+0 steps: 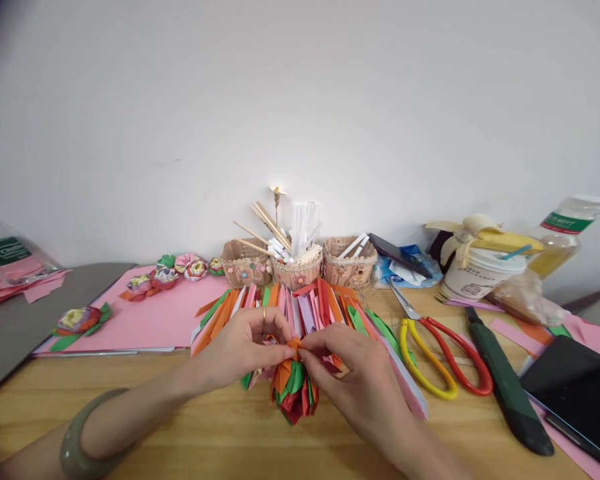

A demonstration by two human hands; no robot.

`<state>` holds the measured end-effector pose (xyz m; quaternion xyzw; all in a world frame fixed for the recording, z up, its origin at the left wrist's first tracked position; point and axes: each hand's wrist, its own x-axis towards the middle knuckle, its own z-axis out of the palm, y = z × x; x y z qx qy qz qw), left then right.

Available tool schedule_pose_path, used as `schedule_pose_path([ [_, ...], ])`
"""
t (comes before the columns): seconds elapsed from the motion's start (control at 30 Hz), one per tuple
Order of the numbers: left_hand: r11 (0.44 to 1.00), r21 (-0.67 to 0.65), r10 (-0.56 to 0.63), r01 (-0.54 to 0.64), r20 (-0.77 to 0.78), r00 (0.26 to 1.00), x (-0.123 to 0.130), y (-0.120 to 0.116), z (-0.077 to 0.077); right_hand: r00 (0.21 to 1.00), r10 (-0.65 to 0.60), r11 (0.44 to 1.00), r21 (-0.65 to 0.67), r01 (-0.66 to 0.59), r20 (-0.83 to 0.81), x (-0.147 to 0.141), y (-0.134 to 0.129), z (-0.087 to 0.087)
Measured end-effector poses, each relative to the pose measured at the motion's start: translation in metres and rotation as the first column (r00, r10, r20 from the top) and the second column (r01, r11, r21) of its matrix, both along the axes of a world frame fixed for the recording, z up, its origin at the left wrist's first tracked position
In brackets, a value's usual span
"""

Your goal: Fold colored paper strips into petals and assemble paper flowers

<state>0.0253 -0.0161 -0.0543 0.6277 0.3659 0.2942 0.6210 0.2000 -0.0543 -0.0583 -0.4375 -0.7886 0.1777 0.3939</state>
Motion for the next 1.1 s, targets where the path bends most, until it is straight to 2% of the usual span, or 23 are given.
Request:
schedule_pose_path([
  [0.13,0.985,0.151,0.084,-0.079,-0.031,0.996,0.003,-0.004,0.002,0.998,-0.028,0.974,0.226,0.013,0.063,-0.001,-0.002,-0.003],
  [0.2,0.962,0.249,0.126,-0.110,-0.051,0.991,0.004,-0.007,0.004,0.996,-0.047,0.962,0.273,0.026,0.071,0.000,-0.002,-0.004],
  [0.3,0.896,0.422,0.170,-0.138,-0.038,0.985,0.005,-0.010,0.006,0.998,-0.042,0.947,0.320,0.022,0.055,0.000,-0.001,-0.005],
  [0.37,0.877,0.458,0.175,-0.148,-0.017,0.984,0.004,-0.010,0.006,0.999,-0.021,0.942,0.337,0.004,0.046,0.000,0.000,-0.005],
  [0.43,0.913,0.386,0.144,-0.133,0.000,0.990,0.003,-0.008,0.005,0.999,-0.010,0.942,0.337,-0.005,0.043,0.000,0.000,-0.004],
  [0.57,0.994,0.095,0.044,-0.052,0.084,0.995,0.000,0.000,0.006,0.999,-0.041,0.921,0.388,0.024,0.036,0.002,0.000,-0.004],
  [0.63,0.998,-0.055,-0.017,0.021,0.074,0.997,0.000,0.001,0.008,0.998,-0.048,0.904,0.428,0.025,0.042,0.003,0.000,-0.005],
  [0.73,0.953,-0.251,-0.167,0.171,0.036,0.985,0.001,0.001,0.009,0.998,-0.025,0.886,0.464,-0.008,0.065,0.007,0.000,-0.007],
  [0.8,0.936,-0.283,-0.199,0.208,0.062,0.978,0.003,-0.001,0.007,0.996,-0.001,0.877,0.479,-0.041,0.087,0.008,0.000,-0.007],
  [0.9,0.983,-0.138,-0.101,0.119,0.131,0.986,0.005,-0.001,0.002,0.997,-0.059,0.873,0.486,0.031,0.041,0.009,-0.001,-0.004],
  [0.93,0.997,-0.047,-0.044,0.053,0.159,0.986,0.005,0.000,0.000,0.995,-0.097,0.886,0.456,0.089,-0.005,0.008,-0.001,-0.003],
  [1.0,0.993,0.097,0.042,-0.061,0.183,0.982,0.006,0.001,-0.005,0.985,-0.148,0.948,0.271,0.167,-0.088,0.005,-0.003,0.001],
  [1.03,0.984,0.147,0.075,-0.104,0.190,0.979,0.007,0.002,-0.006,0.985,-0.139,0.982,0.111,0.151,-0.104,0.004,-0.003,0.003],
  [1.07,0.975,0.180,0.096,-0.132,0.195,0.976,0.007,0.002,-0.008,0.987,-0.114,0.992,-0.068,0.107,-0.114,0.002,-0.003,0.005],
  [1.1,0.968,0.201,0.109,-0.149,0.198,0.974,0.008,0.002,-0.009,0.984,-0.097,0.973,-0.221,0.062,-0.152,0.000,-0.003,0.006],
])
